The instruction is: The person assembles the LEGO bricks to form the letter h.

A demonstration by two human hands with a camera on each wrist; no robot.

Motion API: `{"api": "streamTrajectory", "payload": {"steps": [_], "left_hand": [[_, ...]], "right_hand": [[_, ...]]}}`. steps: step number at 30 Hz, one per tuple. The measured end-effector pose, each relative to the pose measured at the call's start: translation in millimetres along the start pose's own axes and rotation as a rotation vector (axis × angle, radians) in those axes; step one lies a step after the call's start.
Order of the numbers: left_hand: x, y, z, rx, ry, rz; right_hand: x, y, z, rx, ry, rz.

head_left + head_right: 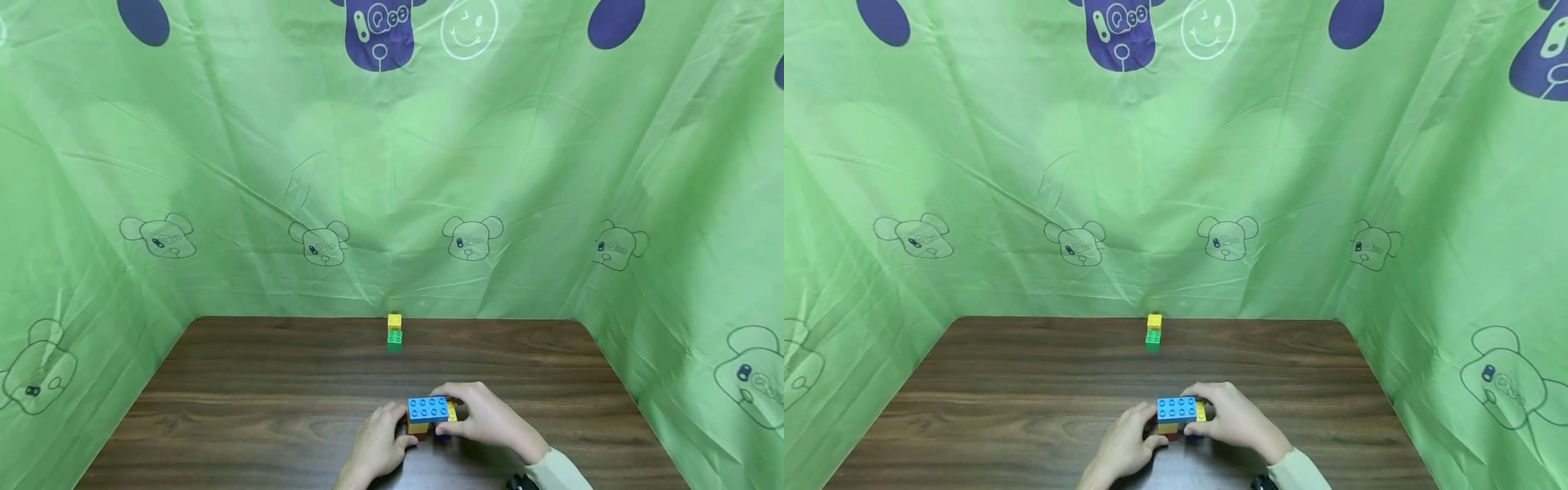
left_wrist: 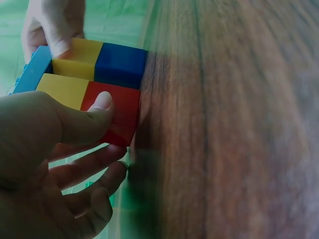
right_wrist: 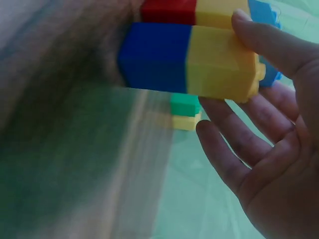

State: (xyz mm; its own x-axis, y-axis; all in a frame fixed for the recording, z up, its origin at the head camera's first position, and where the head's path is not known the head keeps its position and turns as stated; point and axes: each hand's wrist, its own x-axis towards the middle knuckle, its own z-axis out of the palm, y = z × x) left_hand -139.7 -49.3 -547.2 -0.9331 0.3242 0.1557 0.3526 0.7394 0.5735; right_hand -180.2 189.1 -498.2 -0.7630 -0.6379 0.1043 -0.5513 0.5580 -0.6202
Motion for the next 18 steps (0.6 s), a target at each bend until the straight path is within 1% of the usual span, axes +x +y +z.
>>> {"api": "streamTrajectory", "payload": {"steps": [3, 7, 9, 12, 18], "left_hand": [[-0.1, -0.9, 0.1, -0.006, -0.016, -0.004], [-0.5, -2.1, 1.1, -0.015, -0.037, -0.022], [-0.2, -2.3, 1.7, -0.014, -0.032, -0.025], [1.2, -2.3, 0.5, -0.009, -0.018, -0.013], [0.9, -2.5, -0.3, 0.0, 0.004, 0.013]], "right_hand": [[-5.3, 9, 5, 0.039, 0.011, 0.021], [-11.1, 16, 10, 0.034, 0.049, 0.0], [-12.4, 17, 11, 0.04, 0.067, -0.011], [-12.3, 19, 10, 0.054, 0.077, -0.013], [-14.3, 24, 7, 0.092, 0.066, 0.011]]}}
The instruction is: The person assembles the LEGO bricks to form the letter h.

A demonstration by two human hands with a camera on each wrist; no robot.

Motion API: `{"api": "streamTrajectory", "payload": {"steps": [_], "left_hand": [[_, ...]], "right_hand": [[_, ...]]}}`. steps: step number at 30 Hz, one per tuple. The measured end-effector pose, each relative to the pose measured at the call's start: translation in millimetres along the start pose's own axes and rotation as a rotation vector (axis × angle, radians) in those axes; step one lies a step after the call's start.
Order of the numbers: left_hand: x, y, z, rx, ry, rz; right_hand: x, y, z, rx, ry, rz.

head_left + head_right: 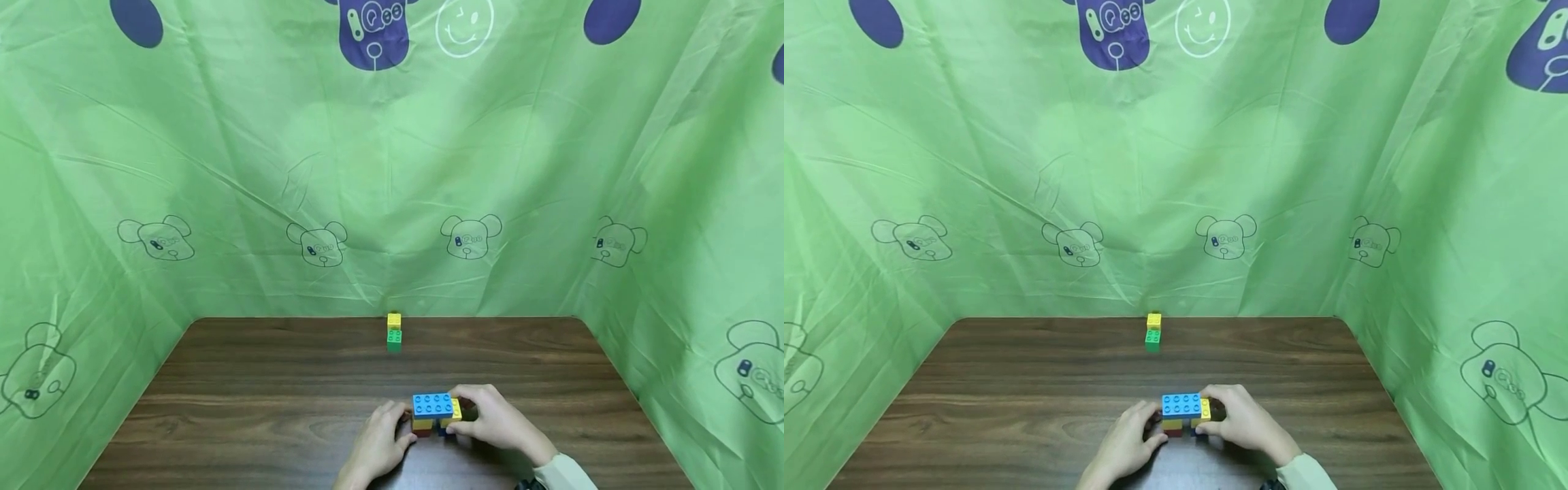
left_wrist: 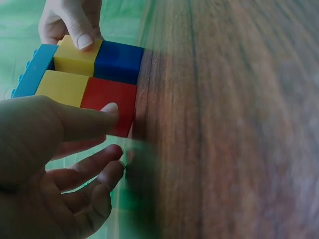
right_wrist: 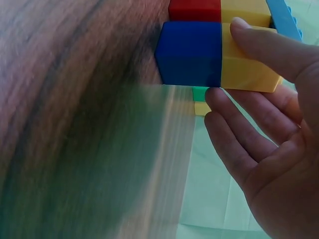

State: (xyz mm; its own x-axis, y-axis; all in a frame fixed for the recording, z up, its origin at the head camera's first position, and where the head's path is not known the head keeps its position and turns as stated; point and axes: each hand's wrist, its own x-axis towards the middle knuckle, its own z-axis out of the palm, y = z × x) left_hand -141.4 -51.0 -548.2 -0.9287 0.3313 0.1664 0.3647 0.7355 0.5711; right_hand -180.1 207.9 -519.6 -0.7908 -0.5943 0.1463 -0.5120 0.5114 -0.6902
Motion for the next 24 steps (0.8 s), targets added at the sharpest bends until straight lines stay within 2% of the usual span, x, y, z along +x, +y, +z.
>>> {"api": "streamTrajectory", "payload": {"steps": [8, 14, 20, 24], "left_hand": [[2.4, -2.1, -3.3, 0.013, 0.0, 0.022], [11.8, -5.0, -15.3, 0.026, 0.004, 0.051], [38.3, -3.6, -36.6, 0.113, 0.042, 0.037], [63.1, 4.6, -53.4, 0.188, 0.112, 0.033]], "right_hand": [[-5.2, 3, -6, -0.011, -0.002, 0.03], [-9.5, 4, -11, -0.012, -0.001, 0.042], [-13.1, 7, -11, -0.01, 0.013, 0.038], [-15.6, 7, -11, -0.007, 0.026, 0.025]]}}
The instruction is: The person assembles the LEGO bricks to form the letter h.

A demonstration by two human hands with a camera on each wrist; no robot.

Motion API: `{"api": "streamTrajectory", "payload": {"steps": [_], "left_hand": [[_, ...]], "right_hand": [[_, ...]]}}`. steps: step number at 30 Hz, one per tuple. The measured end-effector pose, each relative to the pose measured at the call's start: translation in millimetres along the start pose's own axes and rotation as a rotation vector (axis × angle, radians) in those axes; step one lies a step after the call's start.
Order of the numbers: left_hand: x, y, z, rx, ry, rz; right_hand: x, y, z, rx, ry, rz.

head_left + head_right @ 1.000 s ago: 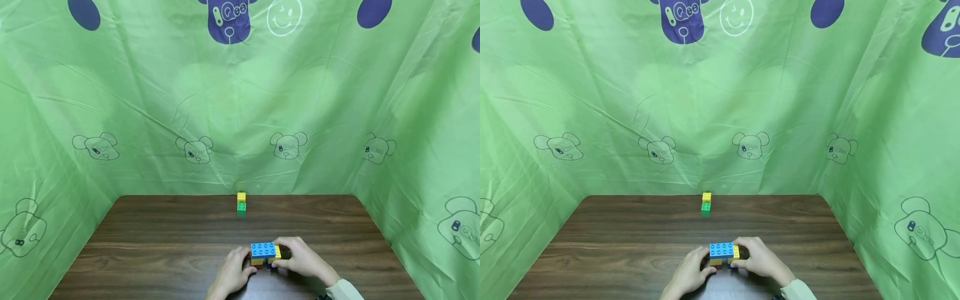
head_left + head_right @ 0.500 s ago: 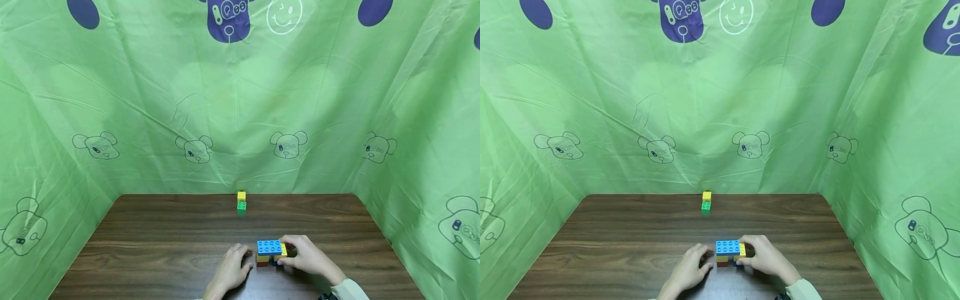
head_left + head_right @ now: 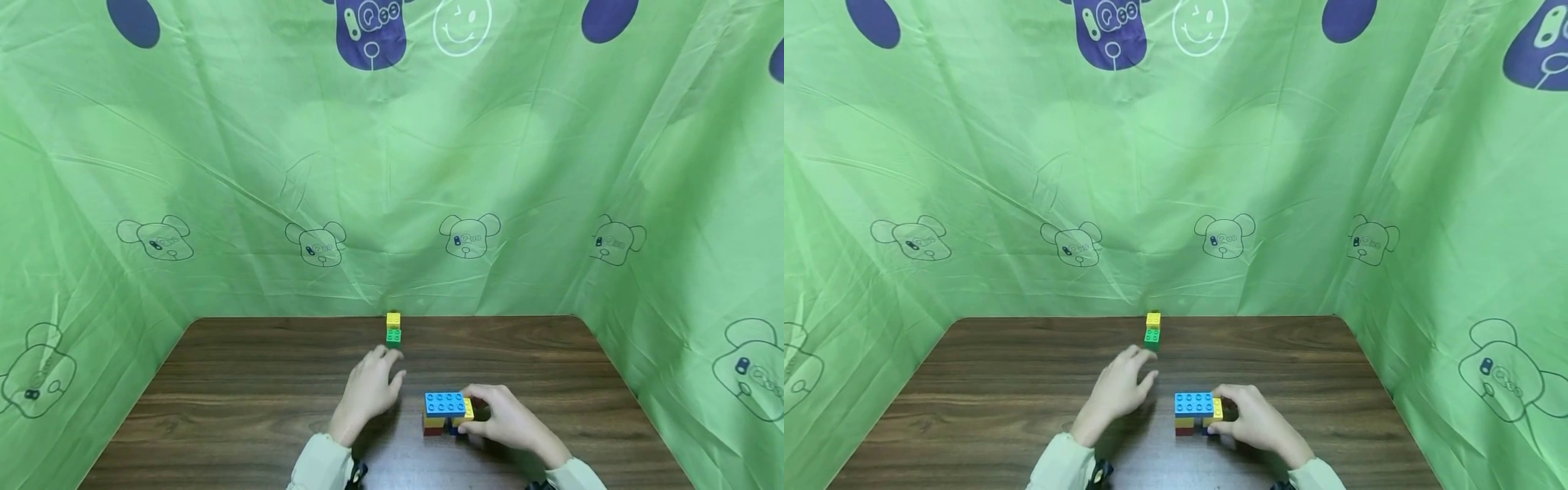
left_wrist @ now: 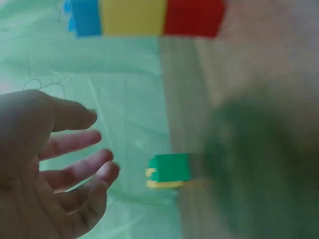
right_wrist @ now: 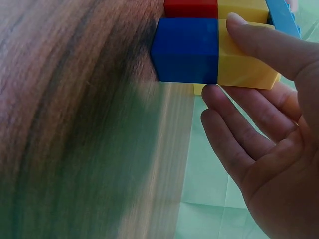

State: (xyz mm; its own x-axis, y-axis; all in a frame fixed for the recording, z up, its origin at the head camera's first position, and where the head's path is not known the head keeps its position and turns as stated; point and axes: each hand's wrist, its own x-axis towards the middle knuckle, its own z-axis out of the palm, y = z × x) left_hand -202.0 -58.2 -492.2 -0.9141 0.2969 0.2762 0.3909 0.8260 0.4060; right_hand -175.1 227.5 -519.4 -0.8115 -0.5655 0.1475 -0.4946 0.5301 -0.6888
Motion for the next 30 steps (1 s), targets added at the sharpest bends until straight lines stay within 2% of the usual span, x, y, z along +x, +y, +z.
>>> {"api": "streamTrajectory", "payload": {"steps": [3, 6, 10, 13, 19, 21, 23, 25, 30], "left_hand": [[20.8, 3.7, -7.1, 0.073, 0.09, -0.003], [39.0, 4.2, -6.9, 0.155, 0.169, -0.034], [56.9, 0.9, 1.2, 0.232, 0.198, -0.117], [64.2, -4.5, 12.2, 0.266, 0.163, -0.16], [61.8, -18.5, 41.2, 0.315, -0.031, -0.195], [59.8, -21.9, 48.7, 0.317, -0.064, -0.198], [58.8, -24.2, 54.0, 0.317, -0.064, -0.195], [59.1, -25.9, 57.0, 0.314, -0.039, -0.183], [60.8, -26.9, 58.5, 0.319, 0.001, -0.166]], "right_hand": [[-1.5, 0, 0, -0.001, 0.01, -0.008], [-2.6, 0, 1, -0.007, 0.014, -0.012], [-3.1, 0, 1, -0.009, 0.011, -0.01], [-2.9, 1, 2, 0.009, 0.005, -0.002], [-2.2, 1, 3, 0.029, -0.004, 0.007], [-2.0, 1, 3, 0.022, -0.001, 0.007], [-2.2, 1, 3, 0.012, 0.002, 0.01], [-2.3, 2, 3, 0.01, 0.001, 0.013], [-2.3, 2, 2, 0.013, 0.001, 0.012]]}}
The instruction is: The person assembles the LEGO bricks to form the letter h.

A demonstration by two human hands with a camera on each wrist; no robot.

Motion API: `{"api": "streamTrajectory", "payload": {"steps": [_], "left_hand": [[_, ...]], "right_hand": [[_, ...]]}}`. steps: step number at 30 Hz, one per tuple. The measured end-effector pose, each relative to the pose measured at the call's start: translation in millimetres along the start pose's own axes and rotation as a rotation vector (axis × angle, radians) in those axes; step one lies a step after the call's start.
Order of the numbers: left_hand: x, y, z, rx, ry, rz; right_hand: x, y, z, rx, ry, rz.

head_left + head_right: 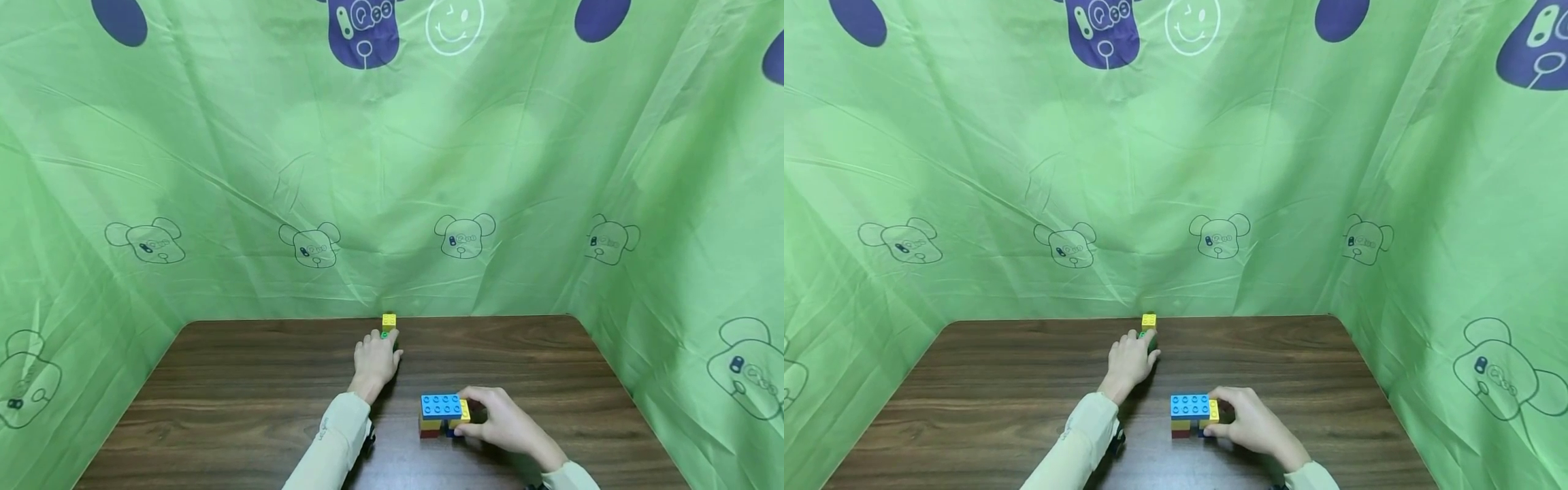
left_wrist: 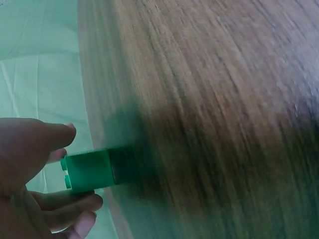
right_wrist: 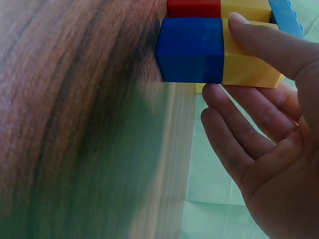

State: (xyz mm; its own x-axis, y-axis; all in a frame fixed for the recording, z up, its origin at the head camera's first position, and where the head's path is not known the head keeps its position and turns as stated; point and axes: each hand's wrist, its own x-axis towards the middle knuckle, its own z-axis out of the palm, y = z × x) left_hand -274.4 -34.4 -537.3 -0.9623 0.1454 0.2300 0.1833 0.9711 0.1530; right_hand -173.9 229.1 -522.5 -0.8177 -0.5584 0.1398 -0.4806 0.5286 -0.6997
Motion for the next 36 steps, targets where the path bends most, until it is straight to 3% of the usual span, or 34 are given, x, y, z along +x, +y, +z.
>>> {"api": "streamTrajectory", "payload": {"steps": [13, 20, 25, 30, 36], "left_hand": [[1.5, -6.2, 1.4, 0.014, -0.003, -0.002], [1.7, -11.9, -4.1, -0.043, 0.003, 0.003], [2.8, -14.7, -21.4, -0.088, 0.033, 0.053], [2.3, -14.3, -47.1, -0.14, 0.049, 0.163], [-5.7, -6.5, -81.4, -0.305, -0.06, 0.302]], "right_hand": [[-0.1, 0, 3, -0.025, 0.041, -0.027], [-0.1, 3, 3, -0.03, 0.029, -0.009], [1.0, 4, 3, -0.047, 0.041, -0.017], [1.0, 4, 4, -0.058, 0.054, -0.041], [0.2, 2, 4, -0.054, 0.042, -0.016]]}}
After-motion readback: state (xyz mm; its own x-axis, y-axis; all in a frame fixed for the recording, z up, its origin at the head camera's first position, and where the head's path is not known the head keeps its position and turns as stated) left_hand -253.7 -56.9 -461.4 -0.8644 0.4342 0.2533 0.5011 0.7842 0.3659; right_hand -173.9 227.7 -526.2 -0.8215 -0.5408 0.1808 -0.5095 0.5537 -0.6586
